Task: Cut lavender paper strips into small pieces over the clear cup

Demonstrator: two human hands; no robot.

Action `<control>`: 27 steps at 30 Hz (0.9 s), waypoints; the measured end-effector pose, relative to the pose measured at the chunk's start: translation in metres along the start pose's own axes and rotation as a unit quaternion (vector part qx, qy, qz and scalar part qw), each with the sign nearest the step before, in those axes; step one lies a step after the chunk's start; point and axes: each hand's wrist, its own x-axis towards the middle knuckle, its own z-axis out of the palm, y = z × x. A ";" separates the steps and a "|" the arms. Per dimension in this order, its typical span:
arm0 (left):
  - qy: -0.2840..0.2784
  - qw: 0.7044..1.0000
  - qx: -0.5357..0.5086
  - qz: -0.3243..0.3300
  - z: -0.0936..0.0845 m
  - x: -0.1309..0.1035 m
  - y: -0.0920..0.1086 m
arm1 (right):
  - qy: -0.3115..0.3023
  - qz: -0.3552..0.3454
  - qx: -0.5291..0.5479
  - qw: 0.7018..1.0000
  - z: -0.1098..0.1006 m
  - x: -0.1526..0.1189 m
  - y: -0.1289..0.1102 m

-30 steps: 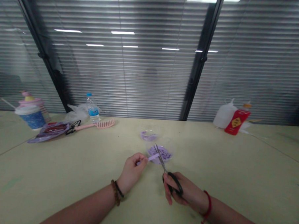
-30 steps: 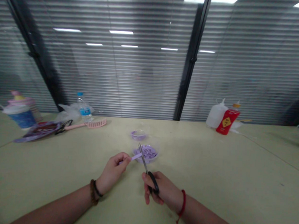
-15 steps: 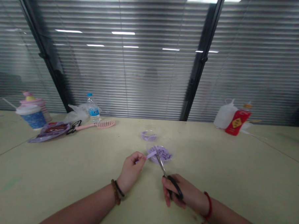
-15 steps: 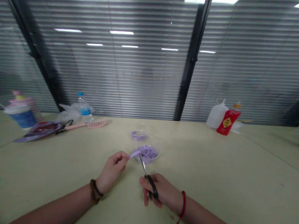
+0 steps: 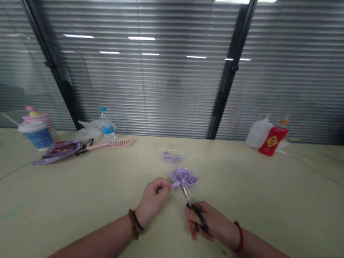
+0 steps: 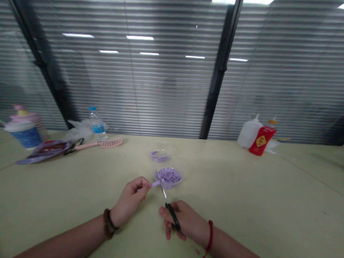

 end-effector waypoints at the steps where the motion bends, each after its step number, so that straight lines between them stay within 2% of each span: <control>1: -0.001 1.000 -0.001 0.001 0.000 0.000 0.000 | 0.004 0.002 0.002 1.000 0.000 0.000 0.000; 9: -0.016 1.000 -0.004 -0.013 -0.002 0.004 -0.002 | 0.029 -0.014 0.023 0.999 -0.001 0.000 0.001; 15: 0.002 0.999 -0.030 -0.029 -0.003 0.008 -0.007 | 0.065 -0.011 0.084 0.994 -0.004 0.002 0.005; 21: 0.025 0.997 -0.064 -0.020 -0.006 0.007 -0.006 | 0.021 -0.009 0.061 0.998 -0.004 0.000 0.004; 27: -0.013 0.997 -0.075 -0.009 -0.005 0.003 -0.002 | -0.010 -0.008 0.030 0.999 -0.002 -0.002 0.001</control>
